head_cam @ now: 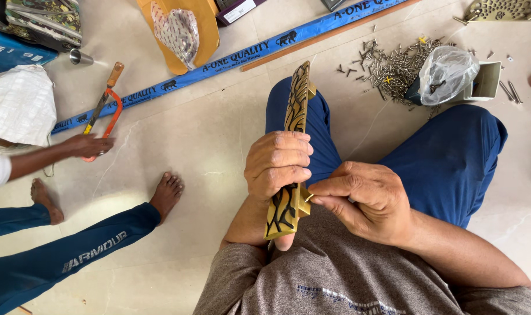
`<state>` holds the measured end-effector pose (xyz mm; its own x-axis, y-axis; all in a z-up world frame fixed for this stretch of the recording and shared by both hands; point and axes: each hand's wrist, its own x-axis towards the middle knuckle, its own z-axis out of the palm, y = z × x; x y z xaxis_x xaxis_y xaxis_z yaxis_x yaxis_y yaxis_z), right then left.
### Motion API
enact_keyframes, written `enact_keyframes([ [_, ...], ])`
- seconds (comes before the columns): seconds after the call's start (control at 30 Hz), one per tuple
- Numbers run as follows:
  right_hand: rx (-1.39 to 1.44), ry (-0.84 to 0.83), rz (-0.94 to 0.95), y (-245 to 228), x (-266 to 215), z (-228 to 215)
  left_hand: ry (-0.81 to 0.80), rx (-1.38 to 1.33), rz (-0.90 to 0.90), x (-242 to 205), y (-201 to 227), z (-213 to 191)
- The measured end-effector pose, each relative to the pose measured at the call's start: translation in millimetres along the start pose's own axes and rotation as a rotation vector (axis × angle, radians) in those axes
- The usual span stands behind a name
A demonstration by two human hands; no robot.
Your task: The person sits on the floor assembling brass door lock mechanisms. They insert screws into the lock body and a decorative perforated plate, using a screwdriver to tighten them. The person handles multiple lock components and screws, occasionally passing parts to another person nearby.
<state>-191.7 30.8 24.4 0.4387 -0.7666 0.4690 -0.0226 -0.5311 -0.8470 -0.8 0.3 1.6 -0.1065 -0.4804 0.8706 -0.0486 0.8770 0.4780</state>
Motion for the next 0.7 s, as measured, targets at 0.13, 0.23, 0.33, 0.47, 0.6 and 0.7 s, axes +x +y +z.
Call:
enact_keyframes([
  [0.13,-0.126,0.028,-0.122,7,2,-3,-0.021,0.006,-0.029,-1,0,2],
  [0.23,-0.045,0.034,-0.131,16,0,0,-0.006,-0.046,-0.102,-3,2,5],
  [0.33,0.053,0.073,-0.105,27,-5,8,0.030,-0.095,-0.128,-7,0,11],
  [0.47,0.097,0.129,-0.107,37,-12,13,0.088,-0.112,-0.211,-16,-1,20],
  [0.6,0.091,0.176,-0.101,40,-16,15,0.115,-0.141,-0.341,-29,0,26],
  [0.7,0.085,0.225,-0.086,42,-17,21,0.166,-0.157,-0.404,-35,-2,32],
])
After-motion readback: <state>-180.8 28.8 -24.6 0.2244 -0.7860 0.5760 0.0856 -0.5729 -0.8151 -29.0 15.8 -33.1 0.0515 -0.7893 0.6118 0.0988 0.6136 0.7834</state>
